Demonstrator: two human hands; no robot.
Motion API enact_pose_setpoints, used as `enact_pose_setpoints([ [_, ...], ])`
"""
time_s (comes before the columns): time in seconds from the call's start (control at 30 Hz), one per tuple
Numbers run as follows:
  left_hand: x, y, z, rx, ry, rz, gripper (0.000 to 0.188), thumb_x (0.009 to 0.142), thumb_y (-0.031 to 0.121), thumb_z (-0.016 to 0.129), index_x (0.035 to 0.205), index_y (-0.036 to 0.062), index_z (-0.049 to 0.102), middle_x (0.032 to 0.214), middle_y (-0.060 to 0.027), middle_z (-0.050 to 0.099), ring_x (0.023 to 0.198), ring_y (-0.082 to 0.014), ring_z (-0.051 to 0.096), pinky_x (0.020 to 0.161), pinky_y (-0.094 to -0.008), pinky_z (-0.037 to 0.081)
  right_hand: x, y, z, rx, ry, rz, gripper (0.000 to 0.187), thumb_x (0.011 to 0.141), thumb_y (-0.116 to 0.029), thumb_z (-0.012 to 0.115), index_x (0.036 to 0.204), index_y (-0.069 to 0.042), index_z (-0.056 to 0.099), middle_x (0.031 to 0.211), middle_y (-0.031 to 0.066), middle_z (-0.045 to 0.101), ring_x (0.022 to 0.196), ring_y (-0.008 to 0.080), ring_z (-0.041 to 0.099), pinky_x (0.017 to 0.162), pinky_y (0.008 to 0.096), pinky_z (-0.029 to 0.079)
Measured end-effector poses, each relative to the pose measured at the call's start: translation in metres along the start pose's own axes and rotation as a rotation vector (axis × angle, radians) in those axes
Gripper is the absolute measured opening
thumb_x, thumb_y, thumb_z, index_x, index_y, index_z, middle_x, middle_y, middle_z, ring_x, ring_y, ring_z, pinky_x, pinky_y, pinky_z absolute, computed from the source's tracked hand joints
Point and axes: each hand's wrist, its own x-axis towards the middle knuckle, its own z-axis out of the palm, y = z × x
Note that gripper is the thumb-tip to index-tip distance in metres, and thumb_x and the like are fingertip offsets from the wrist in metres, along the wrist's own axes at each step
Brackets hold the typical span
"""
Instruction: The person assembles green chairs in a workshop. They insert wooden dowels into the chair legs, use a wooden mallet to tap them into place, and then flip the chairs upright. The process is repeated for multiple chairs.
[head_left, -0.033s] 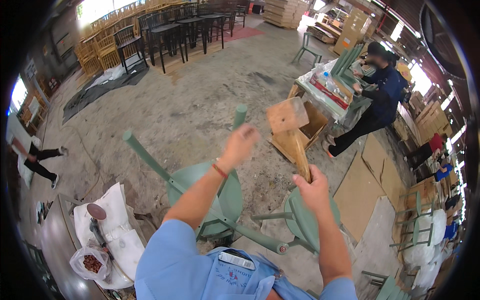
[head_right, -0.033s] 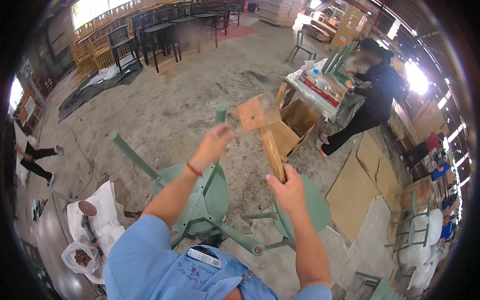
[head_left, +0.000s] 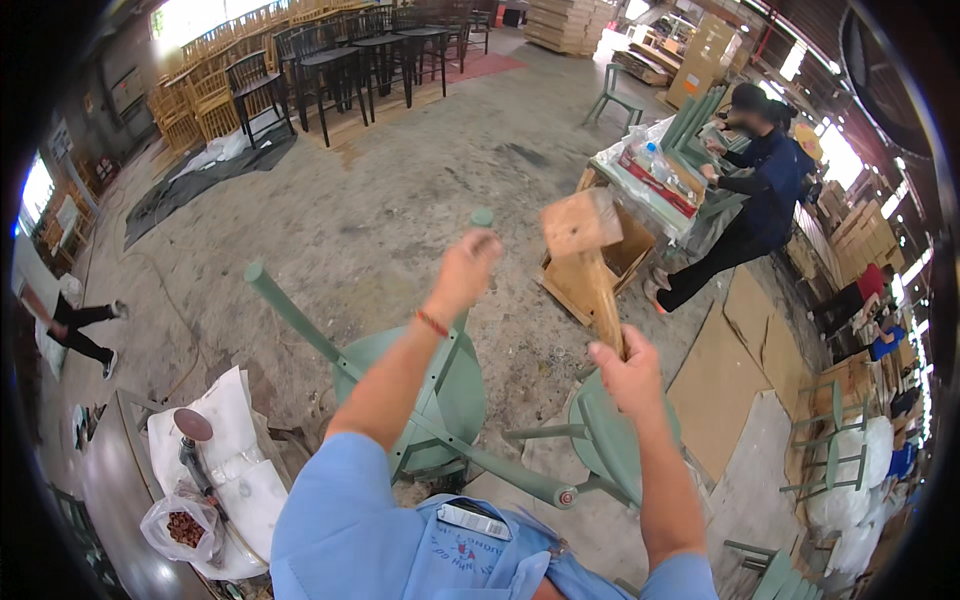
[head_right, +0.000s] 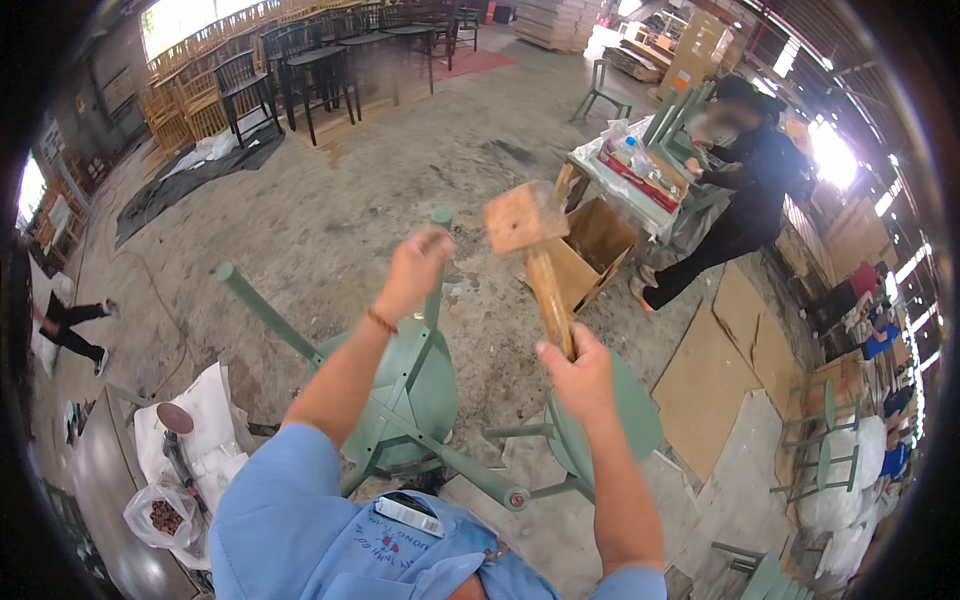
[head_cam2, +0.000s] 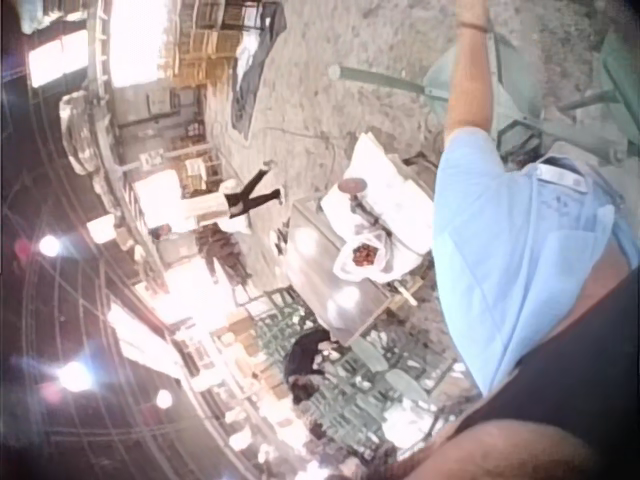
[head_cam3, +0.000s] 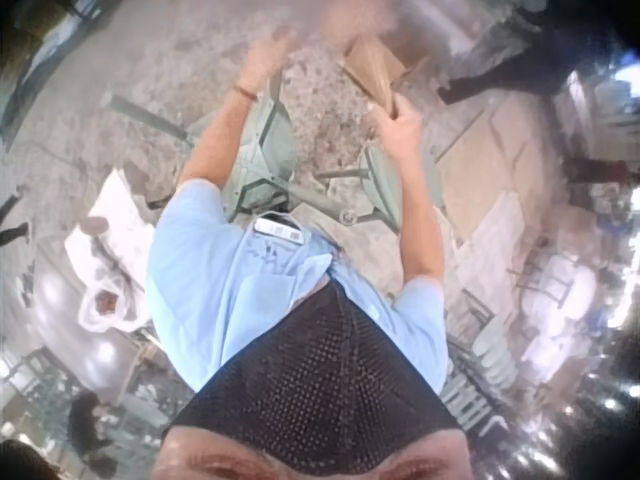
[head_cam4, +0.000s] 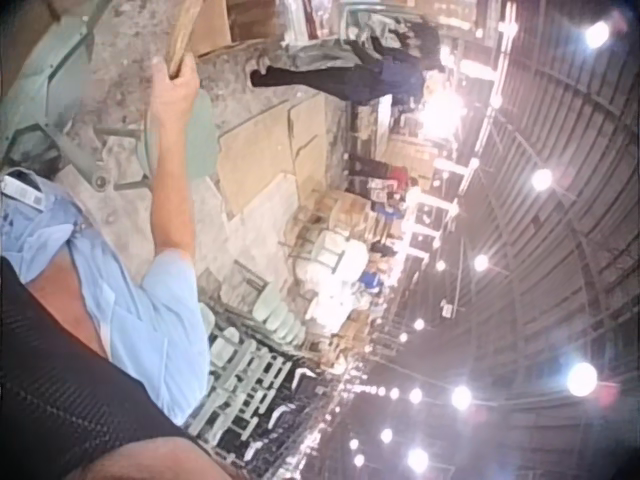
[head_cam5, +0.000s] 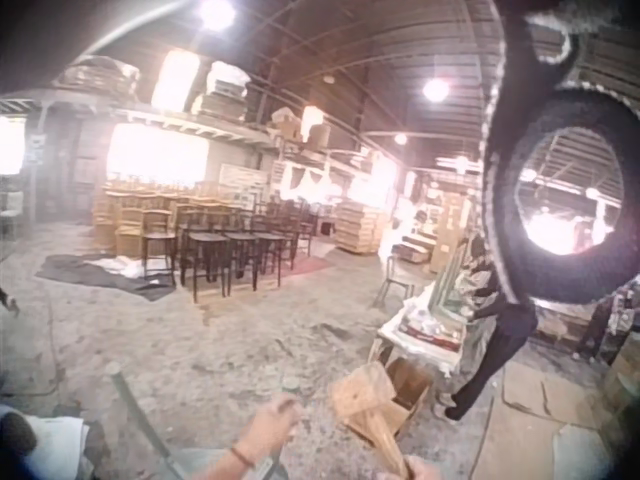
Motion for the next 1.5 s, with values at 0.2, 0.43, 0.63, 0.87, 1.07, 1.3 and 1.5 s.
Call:
enact_pose_setpoints([
  [0.2, 0.096, -0.046, -0.035, -0.148, -0.167, -0.269, 0.036, 0.098, 0.028, 0.057, 0.123, 0.0018, 0.061, 0.103, -0.0046, 0.069, 0.059, -0.009, 0.052, 0.054, -0.0253, 0.043, 0.028, -0.035, -0.002, 0.42, -0.077, -0.21, 0.031, 0.094, -0.018, 0.06, 0.12, -0.003, 0.056, 0.069, -0.0002, 0.054, 0.051, 0.0068, 0.049, 0.043, 0.0229, 0.039],
  [0.43, 0.116, -0.068, -0.035, -0.468, -0.313, -0.304, 0.039, 0.099, 0.025, 0.058, 0.13, 0.0019, 0.058, 0.074, 0.0027, 0.055, 0.047, -0.007, 0.033, 0.045, -0.0254, 0.026, 0.043, -0.02, 0.018, 0.316, -0.137, -0.028, 0.049, 0.095, -0.018, 0.059, 0.14, -0.004, 0.047, 0.071, -0.0011, 0.05, 0.052, 0.0059, 0.048, 0.043, 0.0227, 0.039],
  [0.63, 0.11, -0.073, -0.027, -0.516, -0.334, -0.304, 0.041, 0.098, 0.028, 0.059, 0.132, 0.0033, 0.057, 0.078, 0.0035, 0.055, 0.048, -0.0053, 0.037, 0.043, -0.0227, 0.027, 0.067, -0.009, 0.03, 0.03, -0.142, -0.033, 0.05, 0.092, -0.022, 0.06, 0.138, -0.006, 0.051, 0.078, 0.0044, 0.059, 0.064, 0.0141, 0.052, 0.062, 0.0302, 0.045],
  [0.87, 0.111, -0.073, -0.03, -0.443, -0.324, -0.293, 0.041, 0.099, 0.026, 0.058, 0.132, 0.0025, 0.056, 0.072, 0.0036, 0.052, 0.048, -0.006, 0.035, 0.044, -0.0236, 0.027, 0.098, -0.021, 0.045, -0.186, -0.122, -0.196, 0.055, 0.093, -0.031, 0.057, 0.139, -0.003, 0.048, 0.084, 0.0129, 0.064, 0.076, 0.0234, 0.061, 0.074, 0.0352, 0.047],
  [1.07, 0.108, -0.07, -0.027, -0.435, -0.302, -0.284, 0.041, 0.099, 0.025, 0.058, 0.133, 0.0013, 0.055, 0.068, 0.0051, 0.049, 0.048, -0.0055, 0.034, 0.043, -0.0236, 0.027, 0.119, -0.029, 0.049, -0.392, -0.055, -0.369, 0.054, 0.094, -0.029, 0.057, 0.139, -0.001, 0.048, 0.09, 0.0175, 0.066, 0.085, 0.0281, 0.065, 0.08, 0.0363, 0.048],
  [1.3, 0.108, -0.071, -0.03, -0.416, -0.292, -0.281, 0.04, 0.097, 0.025, 0.06, 0.132, 0.0049, 0.058, 0.065, 0.0051, 0.045, 0.051, -0.0067, 0.035, 0.046, -0.0255, 0.026, 0.123, -0.076, 0.038, -0.355, -0.181, -0.171, 0.051, 0.094, -0.026, 0.059, 0.137, 0.0, 0.05, 0.09, 0.0139, 0.067, 0.08, 0.0223, 0.066, 0.075, 0.0346, 0.05],
  [1.5, 0.104, -0.083, -0.03, -0.559, -0.342, -0.275, 0.047, 0.101, 0.026, 0.053, 0.141, 0.0026, 0.046, 0.082, 0.0007, 0.055, 0.05, -0.0066, 0.036, 0.044, -0.0227, 0.028, 0.103, -0.141, 0.012, 0.352, 0.138, -0.57, 0.043, 0.099, -0.026, 0.055, 0.136, -0.003, 0.053, 0.073, 0.0008, 0.056, 0.055, 0.0083, 0.051, 0.05, 0.0211, 0.041],
])
